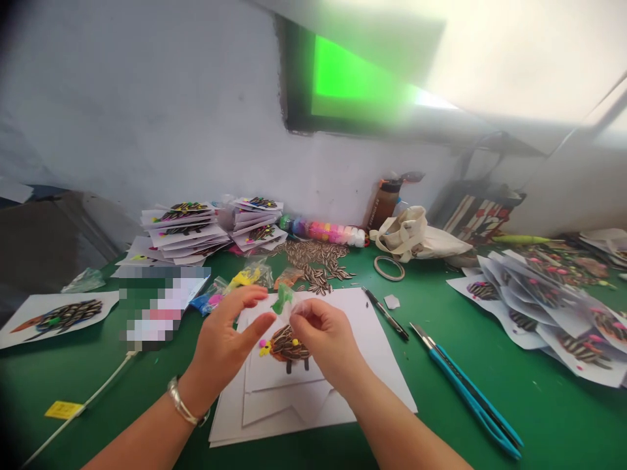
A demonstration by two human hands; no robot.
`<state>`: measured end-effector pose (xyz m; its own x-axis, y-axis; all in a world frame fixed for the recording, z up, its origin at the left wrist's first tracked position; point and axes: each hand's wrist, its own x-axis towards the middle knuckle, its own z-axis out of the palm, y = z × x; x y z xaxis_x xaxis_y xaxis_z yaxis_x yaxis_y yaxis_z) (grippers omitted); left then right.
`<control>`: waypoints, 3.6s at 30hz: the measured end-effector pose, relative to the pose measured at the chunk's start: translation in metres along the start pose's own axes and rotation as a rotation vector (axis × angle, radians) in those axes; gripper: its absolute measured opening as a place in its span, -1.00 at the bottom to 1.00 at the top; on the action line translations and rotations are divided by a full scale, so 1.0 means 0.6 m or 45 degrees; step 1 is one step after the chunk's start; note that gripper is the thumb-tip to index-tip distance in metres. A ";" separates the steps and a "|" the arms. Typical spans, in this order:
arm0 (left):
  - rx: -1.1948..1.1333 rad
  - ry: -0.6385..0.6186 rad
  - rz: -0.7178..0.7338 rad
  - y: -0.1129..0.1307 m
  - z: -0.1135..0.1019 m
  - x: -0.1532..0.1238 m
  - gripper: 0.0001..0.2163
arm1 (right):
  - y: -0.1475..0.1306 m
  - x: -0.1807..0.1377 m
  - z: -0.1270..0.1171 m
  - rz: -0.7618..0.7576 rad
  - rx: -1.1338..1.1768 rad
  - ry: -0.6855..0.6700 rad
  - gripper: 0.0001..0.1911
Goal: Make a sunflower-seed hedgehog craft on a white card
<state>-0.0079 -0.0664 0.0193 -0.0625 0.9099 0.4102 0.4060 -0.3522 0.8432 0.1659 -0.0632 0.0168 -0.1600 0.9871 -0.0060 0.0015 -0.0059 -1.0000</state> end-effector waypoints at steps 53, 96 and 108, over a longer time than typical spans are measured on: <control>-0.637 -0.372 -0.609 0.022 0.008 0.004 -0.70 | 0.017 0.007 -0.028 -0.855 -0.888 -0.127 -0.69; -0.720 -0.556 -0.557 0.027 -0.002 0.009 -0.81 | -0.008 0.001 -0.032 -0.440 -0.506 -0.132 -0.74; -0.627 -0.628 -0.579 0.025 -0.002 0.008 -0.63 | -0.002 0.002 -0.027 -0.516 -0.585 -0.131 -0.83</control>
<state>-0.0035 -0.0674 0.0342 0.3290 0.9379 -0.1101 -0.0148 0.1217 0.9925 0.1817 -0.0596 0.0182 -0.3313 0.8757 0.3512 0.3420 0.4584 -0.8203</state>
